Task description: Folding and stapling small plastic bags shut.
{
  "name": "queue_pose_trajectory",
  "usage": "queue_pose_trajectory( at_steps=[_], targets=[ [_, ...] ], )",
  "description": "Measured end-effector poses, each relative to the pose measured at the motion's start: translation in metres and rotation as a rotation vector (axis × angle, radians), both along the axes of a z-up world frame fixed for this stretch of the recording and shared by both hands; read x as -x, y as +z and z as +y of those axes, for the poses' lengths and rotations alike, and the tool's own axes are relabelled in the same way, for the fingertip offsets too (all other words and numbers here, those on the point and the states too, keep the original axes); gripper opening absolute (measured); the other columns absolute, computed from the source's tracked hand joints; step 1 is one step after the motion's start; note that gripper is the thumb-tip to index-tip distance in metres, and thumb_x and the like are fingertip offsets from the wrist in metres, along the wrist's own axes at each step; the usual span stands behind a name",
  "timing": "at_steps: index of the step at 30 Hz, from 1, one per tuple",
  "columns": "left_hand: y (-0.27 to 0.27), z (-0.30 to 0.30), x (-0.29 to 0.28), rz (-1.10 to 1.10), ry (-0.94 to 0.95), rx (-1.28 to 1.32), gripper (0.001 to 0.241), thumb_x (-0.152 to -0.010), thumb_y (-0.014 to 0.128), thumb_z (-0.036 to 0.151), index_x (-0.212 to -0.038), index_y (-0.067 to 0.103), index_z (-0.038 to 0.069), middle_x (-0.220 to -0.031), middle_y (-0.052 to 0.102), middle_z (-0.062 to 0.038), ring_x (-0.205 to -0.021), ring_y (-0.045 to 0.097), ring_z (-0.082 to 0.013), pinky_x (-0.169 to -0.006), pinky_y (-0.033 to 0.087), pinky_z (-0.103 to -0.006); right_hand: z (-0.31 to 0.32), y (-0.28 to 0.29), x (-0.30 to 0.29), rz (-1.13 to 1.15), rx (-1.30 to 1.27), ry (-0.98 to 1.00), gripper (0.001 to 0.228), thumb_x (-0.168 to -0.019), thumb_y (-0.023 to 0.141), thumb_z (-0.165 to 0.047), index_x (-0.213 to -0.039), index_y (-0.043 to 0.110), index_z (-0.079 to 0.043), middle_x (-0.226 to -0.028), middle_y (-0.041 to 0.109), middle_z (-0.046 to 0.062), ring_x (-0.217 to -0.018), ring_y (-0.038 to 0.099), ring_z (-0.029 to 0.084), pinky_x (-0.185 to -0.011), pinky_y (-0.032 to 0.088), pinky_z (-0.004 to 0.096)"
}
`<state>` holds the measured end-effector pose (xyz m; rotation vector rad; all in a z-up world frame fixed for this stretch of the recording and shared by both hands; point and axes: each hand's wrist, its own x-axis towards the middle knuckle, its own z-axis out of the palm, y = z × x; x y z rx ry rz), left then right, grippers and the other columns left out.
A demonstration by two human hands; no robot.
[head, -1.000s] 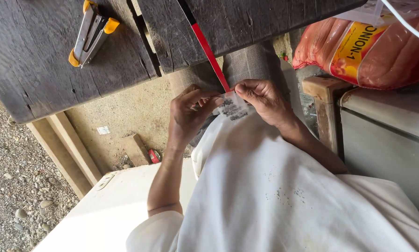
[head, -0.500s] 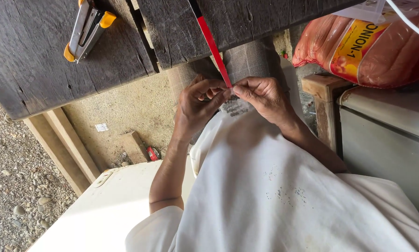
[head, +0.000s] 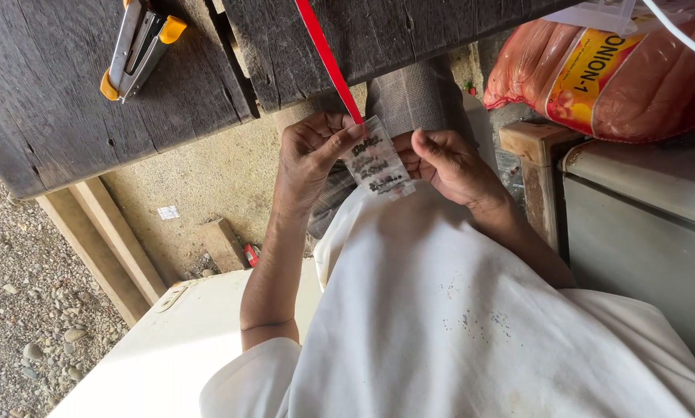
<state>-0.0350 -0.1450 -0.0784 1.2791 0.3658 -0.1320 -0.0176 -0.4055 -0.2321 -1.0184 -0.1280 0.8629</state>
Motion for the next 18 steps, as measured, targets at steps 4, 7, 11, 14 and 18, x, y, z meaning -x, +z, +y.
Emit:
queue_pose_trajectory(
  at_steps=[4, 7, 11, 14, 18],
  targets=[
    [-0.007, -0.003, -0.003, 0.036, 0.043, 0.154, 0.021, -0.086, 0.082, 0.013, -0.091, 0.071, -0.004, -0.067, 0.065, -0.006, -0.064, 0.064, -0.009, -0.066, 0.056, -0.0215, 0.036, 0.118, -0.008, -0.003, -0.064, 0.032, 0.04, -0.083, 0.075, 0.011, -0.12, 0.061, 0.016, -0.099, 0.072, 0.02, -0.098, 0.071, 0.022, -0.085, 0.061, 0.039],
    [-0.005, -0.002, -0.006, 0.033, 0.03, 0.308, 0.017, -0.087, 0.078, 0.007, -0.088, 0.069, -0.007, -0.066, 0.064, -0.009, -0.061, 0.063, -0.0094, -0.061, 0.055, -0.0203, 0.032, 0.122, -0.006, 0.014, -0.043, 0.056, 0.048, -0.079, 0.076, 0.015, -0.125, 0.059, 0.016, -0.107, 0.073, 0.024, -0.106, 0.071, 0.027, -0.089, 0.061, 0.041],
    [-0.017, 0.002, -0.003, 0.049, 0.073, 0.375, 0.011, -0.085, 0.078, 0.002, -0.088, 0.07, -0.006, -0.066, 0.062, -0.008, -0.061, 0.062, -0.0071, -0.061, 0.054, -0.0192, 0.031, 0.133, -0.007, -0.017, -0.025, 0.079, 0.048, -0.08, 0.075, 0.014, -0.125, 0.06, 0.018, -0.107, 0.073, 0.026, -0.107, 0.07, 0.028, -0.089, 0.061, 0.043],
    [-0.021, 0.004, -0.007, 0.011, 0.042, 0.434, 0.008, -0.087, 0.075, -0.004, -0.083, 0.07, -0.008, -0.067, 0.058, -0.007, -0.063, 0.062, -0.0084, -0.062, 0.054, -0.0191, 0.032, 0.133, -0.01, 0.003, -0.055, 0.084, 0.049, -0.081, 0.075, 0.014, -0.126, 0.057, 0.019, -0.105, 0.071, 0.027, -0.106, 0.071, 0.031, -0.089, 0.062, 0.046],
    [-0.043, 0.01, -0.005, 0.032, 0.03, 0.517, 0.006, -0.089, 0.071, -0.006, -0.086, 0.068, -0.009, -0.067, 0.062, -0.006, -0.066, 0.068, -0.0075, -0.07, 0.058, -0.0188, 0.033, 0.131, -0.01, -0.032, -0.062, 0.102, 0.047, -0.082, 0.071, 0.018, -0.128, 0.057, 0.019, -0.106, 0.072, 0.031, -0.105, 0.073, 0.036, -0.084, 0.064, 0.047]
  ],
)
